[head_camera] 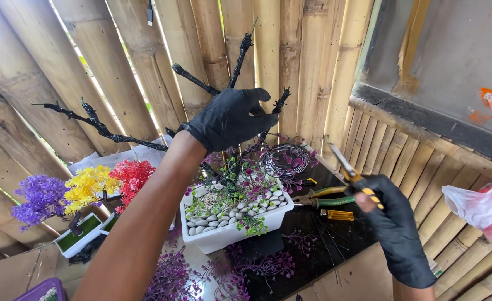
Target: The person arranges purple artificial foliage onto a black bonsai tree structure placed in a white rectangular pot filled with white stones. They use wire to secure the foliage to the branches and use pliers to cut the wire and adjust the placement of the leaves.
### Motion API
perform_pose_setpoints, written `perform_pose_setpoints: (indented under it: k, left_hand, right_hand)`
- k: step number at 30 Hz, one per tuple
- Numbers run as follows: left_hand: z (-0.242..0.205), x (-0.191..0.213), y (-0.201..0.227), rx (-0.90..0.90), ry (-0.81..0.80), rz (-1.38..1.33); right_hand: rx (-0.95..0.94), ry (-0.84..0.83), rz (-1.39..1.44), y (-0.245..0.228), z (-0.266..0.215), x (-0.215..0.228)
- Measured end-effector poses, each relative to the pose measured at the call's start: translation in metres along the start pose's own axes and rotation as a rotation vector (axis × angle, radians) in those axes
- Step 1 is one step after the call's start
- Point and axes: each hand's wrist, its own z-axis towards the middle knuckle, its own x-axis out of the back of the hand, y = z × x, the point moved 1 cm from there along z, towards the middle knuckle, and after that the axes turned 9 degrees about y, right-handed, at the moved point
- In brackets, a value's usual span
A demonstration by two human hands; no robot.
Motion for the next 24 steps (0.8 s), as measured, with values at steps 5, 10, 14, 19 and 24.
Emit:
perform_pose_setpoints:
  k: [5, 10, 14, 19, 24]
  left_hand:
    - [-0.009, -0.004, -0.001, 0.167, -0.096, -0.188]
    - [-0.009, 0.001, 0.006, 0.132, -0.085, -0.207]
    - [-0.01, -0.004, 0.004, 0.083, -0.057, -0.241]
    - [-0.015, 0.001, 0.013, 0.08, -0.067, -0.237]
    - [-0.016, -0.005, 0.01, 0.027, -0.013, -0.271]
  right_hand:
    - [0.256, -0.066, -0.454, -0.026, 0.022, -0.053]
    - [0.437, -0.063, -0.647, -0.064, 0.017, -0.09]
    - [0.505, -0.046, -0.74, -0.069, 0.013, -0.097]
    - [0.496, -0.018, -0.762, -0.045, 0.013, -0.098]
    - [0.482, 0.02, -0.791, 0.01, 0.019, -0.084]
